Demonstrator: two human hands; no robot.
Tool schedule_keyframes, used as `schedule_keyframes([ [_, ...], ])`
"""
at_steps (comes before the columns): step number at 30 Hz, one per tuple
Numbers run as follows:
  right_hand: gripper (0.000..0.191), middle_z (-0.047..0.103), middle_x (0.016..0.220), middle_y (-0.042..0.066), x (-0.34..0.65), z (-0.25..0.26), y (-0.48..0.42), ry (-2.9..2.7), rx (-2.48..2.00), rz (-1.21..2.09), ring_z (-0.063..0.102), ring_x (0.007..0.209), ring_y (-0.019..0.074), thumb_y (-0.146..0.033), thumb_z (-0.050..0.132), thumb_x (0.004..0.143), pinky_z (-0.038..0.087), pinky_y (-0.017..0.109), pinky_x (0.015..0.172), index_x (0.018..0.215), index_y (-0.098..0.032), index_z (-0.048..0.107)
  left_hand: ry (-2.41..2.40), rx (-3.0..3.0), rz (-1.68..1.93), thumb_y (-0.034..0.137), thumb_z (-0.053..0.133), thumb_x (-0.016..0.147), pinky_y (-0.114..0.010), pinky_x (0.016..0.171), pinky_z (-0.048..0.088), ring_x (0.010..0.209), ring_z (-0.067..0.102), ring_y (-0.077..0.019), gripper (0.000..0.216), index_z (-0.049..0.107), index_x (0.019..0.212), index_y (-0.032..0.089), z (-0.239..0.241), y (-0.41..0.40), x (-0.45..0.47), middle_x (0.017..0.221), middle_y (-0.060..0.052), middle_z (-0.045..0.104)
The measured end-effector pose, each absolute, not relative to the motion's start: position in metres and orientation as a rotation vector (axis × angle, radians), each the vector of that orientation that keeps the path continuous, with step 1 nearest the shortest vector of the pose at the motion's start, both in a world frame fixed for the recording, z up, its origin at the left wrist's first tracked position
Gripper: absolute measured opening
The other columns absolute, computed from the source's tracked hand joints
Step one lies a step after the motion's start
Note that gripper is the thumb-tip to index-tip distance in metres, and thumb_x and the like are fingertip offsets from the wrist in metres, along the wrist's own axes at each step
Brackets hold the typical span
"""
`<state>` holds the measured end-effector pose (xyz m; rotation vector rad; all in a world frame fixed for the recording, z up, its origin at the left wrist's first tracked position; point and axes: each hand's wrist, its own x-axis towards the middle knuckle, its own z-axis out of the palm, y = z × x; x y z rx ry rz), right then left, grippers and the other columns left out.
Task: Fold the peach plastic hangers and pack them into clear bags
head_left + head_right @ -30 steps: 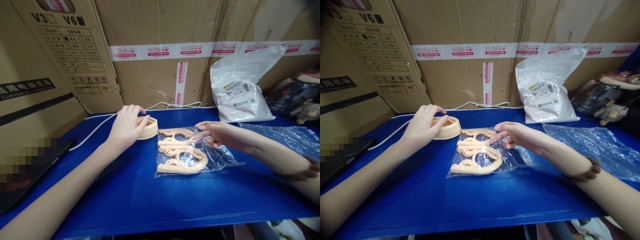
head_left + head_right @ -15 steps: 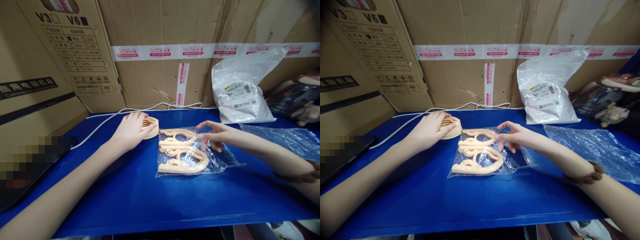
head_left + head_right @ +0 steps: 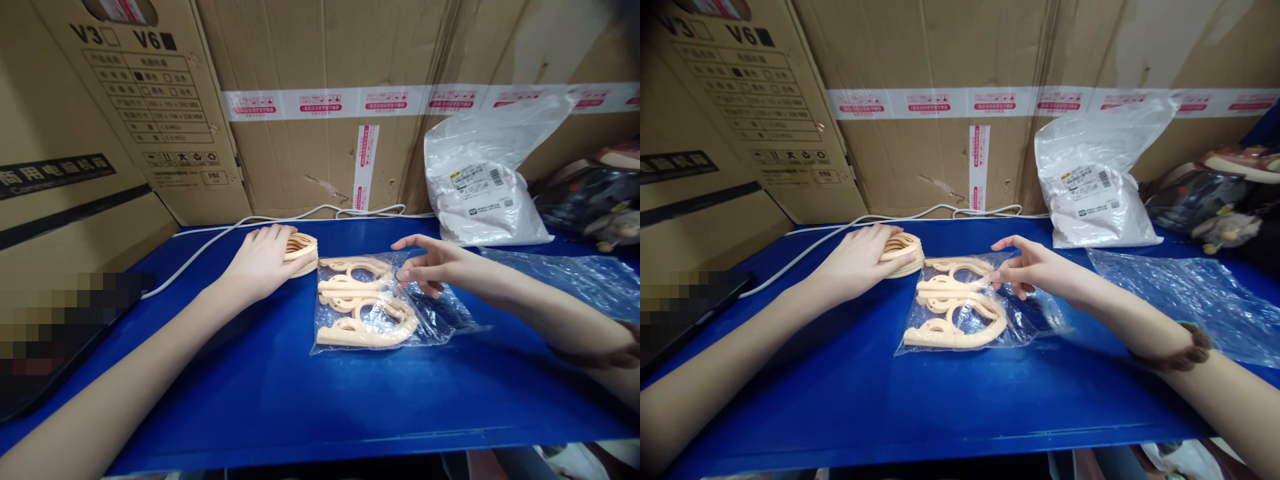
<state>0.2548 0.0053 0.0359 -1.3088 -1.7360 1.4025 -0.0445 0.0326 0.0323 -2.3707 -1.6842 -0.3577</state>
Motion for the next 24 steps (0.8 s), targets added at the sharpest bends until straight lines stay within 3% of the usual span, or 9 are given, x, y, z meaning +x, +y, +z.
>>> schedule_keyframes([
  [8,0.049,0.061,0.067,-0.004,0.2559,0.0327,0.0067,-1.83,-1.239,1.364,0.046,0.046,0.008,-0.044,0.07,0.078,0.028,0.025,0.044,0.114,-0.022,0.044,-1.652,-2.312,-0.312,0.066,0.045,0.087,-0.046,0.094,0.042,0.112,0.055,-0.034,0.067,0.052,0.127,0.013,0.0287,0.0362,-0.049,0.122,-0.013,0.061],
  [14,0.041,0.061,0.069,-0.002,0.255,0.0295,0.0073,-2.022,-1.195,1.297,0.051,0.053,0.0104,-0.046,0.064,0.083,0.039,0.026,0.051,0.113,-0.022,0.048,-1.596,-2.309,-0.295,0.069,0.043,0.086,-0.046,0.092,0.042,0.107,0.056,-0.0339,0.068,0.054,0.123,0.013,0.0269,0.0379,-0.0505,0.118,-0.012,0.06],
  [24,0.042,0.06,0.079,0.0,0.2552,0.0298,0.0005,-2.331,-1.177,1.096,0.054,0.07,0.0145,-0.052,0.053,0.089,0.041,0.028,0.062,0.12,-0.023,0.052,-1.571,-2.33,-0.249,0.069,0.04,0.086,-0.045,0.093,0.04,0.107,0.055,-0.0339,0.07,0.053,0.126,0.013,0.0286,0.0377,-0.0507,0.12,-0.014,0.059],
])
